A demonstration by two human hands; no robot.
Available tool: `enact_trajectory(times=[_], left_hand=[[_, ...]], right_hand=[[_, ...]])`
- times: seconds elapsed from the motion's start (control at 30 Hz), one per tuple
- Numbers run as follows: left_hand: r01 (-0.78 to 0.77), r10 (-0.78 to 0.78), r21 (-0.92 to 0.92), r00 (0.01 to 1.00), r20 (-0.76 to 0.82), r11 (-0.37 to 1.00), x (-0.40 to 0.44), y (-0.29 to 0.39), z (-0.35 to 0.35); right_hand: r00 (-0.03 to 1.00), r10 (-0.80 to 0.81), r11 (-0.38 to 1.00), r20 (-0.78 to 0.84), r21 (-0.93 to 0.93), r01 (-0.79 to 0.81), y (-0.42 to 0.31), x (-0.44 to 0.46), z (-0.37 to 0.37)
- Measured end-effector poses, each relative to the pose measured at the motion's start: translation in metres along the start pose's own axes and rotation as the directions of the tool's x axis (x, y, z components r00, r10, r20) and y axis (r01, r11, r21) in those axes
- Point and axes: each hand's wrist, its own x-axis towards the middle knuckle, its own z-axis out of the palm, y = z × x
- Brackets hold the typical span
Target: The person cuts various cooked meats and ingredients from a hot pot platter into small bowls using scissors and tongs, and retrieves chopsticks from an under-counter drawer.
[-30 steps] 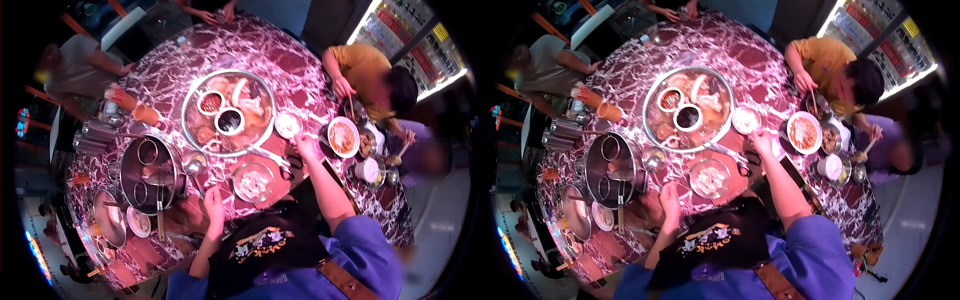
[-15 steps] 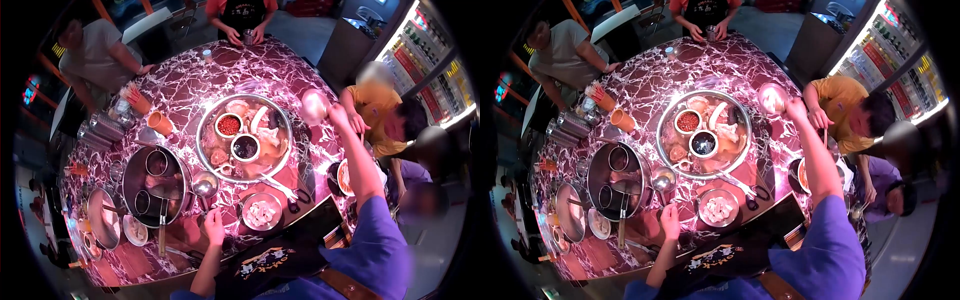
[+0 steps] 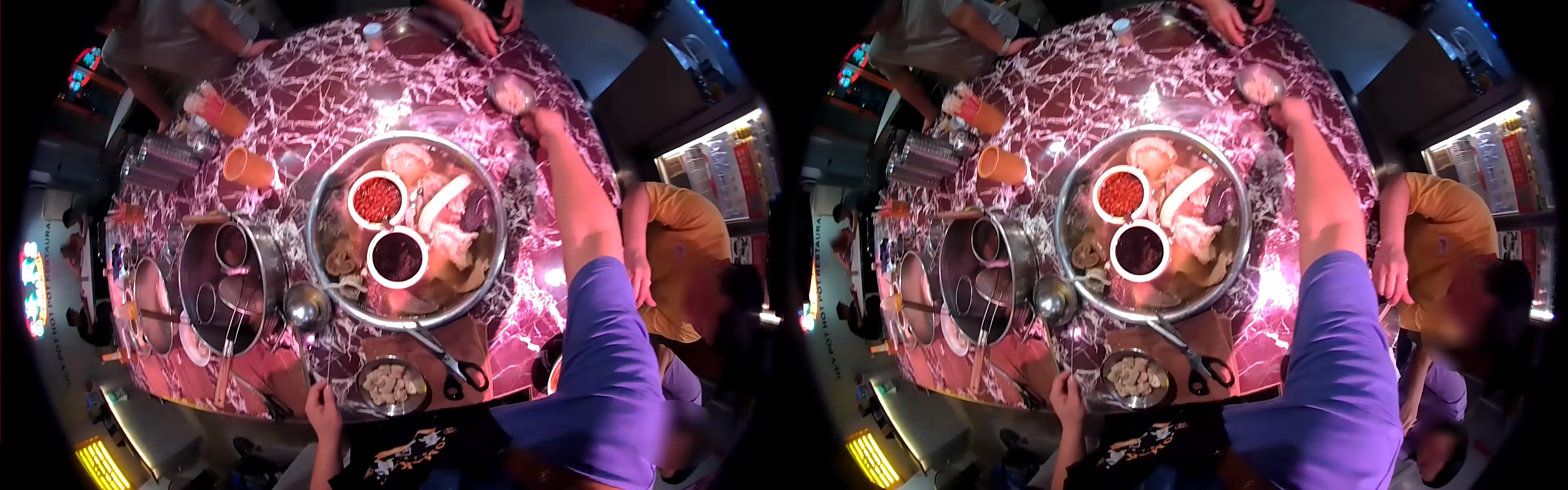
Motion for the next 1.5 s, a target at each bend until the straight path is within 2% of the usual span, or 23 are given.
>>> enact_trajectory(times=[0.07,0.1,0.2,0.3,0.33,0.37,0.4,0.43,0.47,0.5,0.53,0.57,0.63,0.7,0.77,0.8,0.9,1.1,1.17,1.3,1.37,1.47,1.5], left_hand=[[-0.116,0.114,0.083,0.993,0.038,0.99,0.01,0.014,0.016],[-0.177,0.172,0.089,0.983,0.063,0.98,0.021,0.021,0.026],[-0.365,0.312,0.207,0.917,0.249,0.908,0.051,0.056,0.055],[-0.545,0.424,0.227,0.803,0.418,0.807,0.082,0.093,0.088],[-0.609,0.489,0.205,0.759,0.429,0.766,0.092,0.099,0.1],[-0.671,0.55,0.184,0.709,0.441,0.718,0.101,0.105,0.108],[-0.739,0.575,0.25,0.653,0.492,0.626,0.11,0.116,0.115],[-0.794,0.593,0.304,0.599,0.538,0.526,0.117,0.127,0.122],[-0.849,0.646,0.31,0.527,0.552,0.427,0.128,0.131,0.134],[-0.892,0.689,0.316,0.451,0.568,0.323,0.136,0.134,0.144],[-0.899,0.634,0.344,0.436,0.639,0.272,0.134,0.15,0.149],[-0.907,0.575,0.365,0.418,0.704,0.211,0.13,0.168,0.155],[-0.95,0.604,0.312,0.263,0.752,0.025,0.129,0.18,0.17],[-0.944,0.549,0.329,0.258,0.795,-0.033,0.126,0.186,0.187],[-0.933,0.48,0.343,0.254,0.84,-0.107,0.124,0.192,0.201],[-0.915,0.425,0.375,0.285,0.859,-0.146,0.121,0.196,0.208],[-0.916,0.321,0.365,0.301,0.898,-0.164,0.105,0.202,0.223],[-0.914,0.277,0.384,0.339,0.899,-0.128,0.097,0.218,0.202],[-0.904,0.378,0.406,0.332,0.864,-0.135,0.098,0.21,0.197],[-0.899,0.374,0.422,0.354,0.857,-0.115,0.105,0.186,0.203],[-0.888,0.372,0.456,0.405,0.835,-0.056,0.116,0.171,0.214],[-0.854,0.39,0.466,0.52,0.76,0.231,0.124,0.151,0.22],[-0.851,0.386,0.467,0.525,0.758,0.241,0.124,0.145,0.22]], right_hand=[[0.998,-0.038,0.996,0.056,0.084,0.034,-0.016,-0.011,0.002],[0.987,-0.163,0.972,-0.002,0.174,0.161,-0.024,-0.034,0.003],[0.917,-0.399,0.914,-0.03,0.067,0.4,-0.023,-0.128,-0.013],[0.803,-0.591,0.807,-0.079,-0.033,0.59,0.035,-0.273,-0.033],[0.893,-0.443,0.875,-0.072,-0.25,0.414,0.045,-0.34,-0.035],[0.864,-0.502,0.805,-0.034,-0.385,0.452,0.088,-0.384,-0.045],[0.977,-0.213,0.898,0.024,-0.389,0.205,0.091,-0.452,-0.044],[0.883,-0.45,0.745,0.133,-0.489,0.454,0.116,-0.499,-0.048],[0.965,-0.197,0.767,0.172,-0.586,0.261,0.143,-0.536,-0.057],[0.938,-0.175,0.614,0.299,-0.712,0.341,0.158,-0.565,-0.062],[0.908,-0.253,0.556,0.334,-0.718,0.419,0.169,-0.591,-0.06],[0.918,-0.26,0.568,0.301,-0.721,0.397,0.181,-0.606,-0.055],[0.914,-0.324,0.502,0.245,-0.774,0.385,0.194,-0.612,-0.047],[0.915,-0.336,0.478,0.223,-0.797,0.37,0.201,-0.609,-0.049],[0.955,-0.273,0.569,0.112,-0.782,0.254,0.193,-0.609,-0.045],[0.935,-0.32,0.5,0.155,-0.81,0.306,0.196,-0.609,-0.044],[0.909,-0.379,0.459,0.176,-0.817,0.349,0.197,-0.61,-0.034],[0.901,-0.366,0.474,0.233,-0.787,0.396,0.211,-0.613,-0.023],[0.884,-0.388,0.444,0.261,-0.788,0.427,0.211,-0.608,-0.017],[0.932,-0.261,0.451,0.252,-0.822,0.348,0.209,-0.599,-0.013],[0.938,-0.201,0.465,0.281,-0.816,0.344,0.199,-0.599,-0.014],[0.925,-0.184,0.373,0.333,-0.847,0.379,0.183,-0.606,-0.01],[0.926,-0.161,0.329,0.342,-0.865,0.377,0.181,-0.608,-0.009]])
